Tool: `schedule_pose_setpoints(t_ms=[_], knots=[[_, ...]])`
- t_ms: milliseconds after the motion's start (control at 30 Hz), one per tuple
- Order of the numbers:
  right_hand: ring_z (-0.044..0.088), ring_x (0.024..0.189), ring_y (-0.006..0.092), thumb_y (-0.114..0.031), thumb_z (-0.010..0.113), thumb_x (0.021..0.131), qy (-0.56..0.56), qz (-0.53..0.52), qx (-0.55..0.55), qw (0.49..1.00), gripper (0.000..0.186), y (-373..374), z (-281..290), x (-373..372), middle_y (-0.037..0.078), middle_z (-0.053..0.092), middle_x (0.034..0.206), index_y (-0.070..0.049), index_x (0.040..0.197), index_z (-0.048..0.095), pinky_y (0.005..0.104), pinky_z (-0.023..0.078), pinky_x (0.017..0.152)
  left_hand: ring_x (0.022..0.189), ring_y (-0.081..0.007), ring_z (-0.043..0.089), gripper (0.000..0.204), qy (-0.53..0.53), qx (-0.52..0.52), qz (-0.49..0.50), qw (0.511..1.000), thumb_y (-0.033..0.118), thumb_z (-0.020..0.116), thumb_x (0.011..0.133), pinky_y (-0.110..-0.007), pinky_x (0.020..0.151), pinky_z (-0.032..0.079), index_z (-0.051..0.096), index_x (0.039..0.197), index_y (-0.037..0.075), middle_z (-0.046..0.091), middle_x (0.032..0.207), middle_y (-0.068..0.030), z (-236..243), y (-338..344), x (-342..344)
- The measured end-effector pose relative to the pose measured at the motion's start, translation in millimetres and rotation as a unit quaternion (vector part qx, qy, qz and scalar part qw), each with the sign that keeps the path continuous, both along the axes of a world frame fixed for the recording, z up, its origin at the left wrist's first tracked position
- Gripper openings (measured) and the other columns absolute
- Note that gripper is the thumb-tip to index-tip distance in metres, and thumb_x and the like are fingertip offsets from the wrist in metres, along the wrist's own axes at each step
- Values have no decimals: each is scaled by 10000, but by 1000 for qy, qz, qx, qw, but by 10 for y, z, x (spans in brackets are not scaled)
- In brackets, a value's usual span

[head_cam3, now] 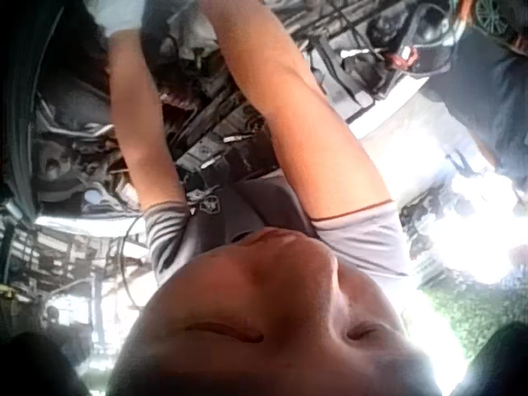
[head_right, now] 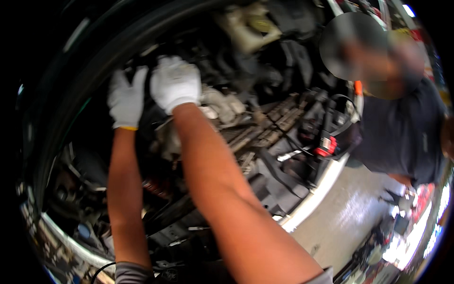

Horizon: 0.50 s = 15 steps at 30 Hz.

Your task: The person works on a car engine with the hood open, using a wrench to tighten bolts and adjusting hoses and components. Another person stands nearby holding a diagnostic device. The camera wearer uses tools to manipulate parts within the engine bay.

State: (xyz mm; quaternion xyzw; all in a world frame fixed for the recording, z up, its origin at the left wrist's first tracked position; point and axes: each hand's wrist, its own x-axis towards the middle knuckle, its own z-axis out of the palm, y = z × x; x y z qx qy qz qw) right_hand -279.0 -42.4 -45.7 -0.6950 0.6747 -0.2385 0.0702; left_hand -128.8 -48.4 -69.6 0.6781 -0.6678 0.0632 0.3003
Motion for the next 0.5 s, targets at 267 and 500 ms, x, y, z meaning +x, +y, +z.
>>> schedule_pose_setpoints(t_ms=[267,500], knots=[[711,1070,381,-358,529,1027,-2,-14,-1,1000,415,1,-18,89,190,724,1223,-80,1288,693,479,551,957,1040,-335,714,373,103,38,11,994,411,694,989,-434,961,522,749,1066,50,784,1022,-124,101,89,28],[738,1000,366,-341,544,1012,3,-12,-50,999,407,-7,-101,98,180,739,1166,-66,1262,710,475,568,906,992,-340,733,427,183,60,-54,980,457,649,1007,-433,943,539,737,1099,50,789,1028,-124,114,59,35]])
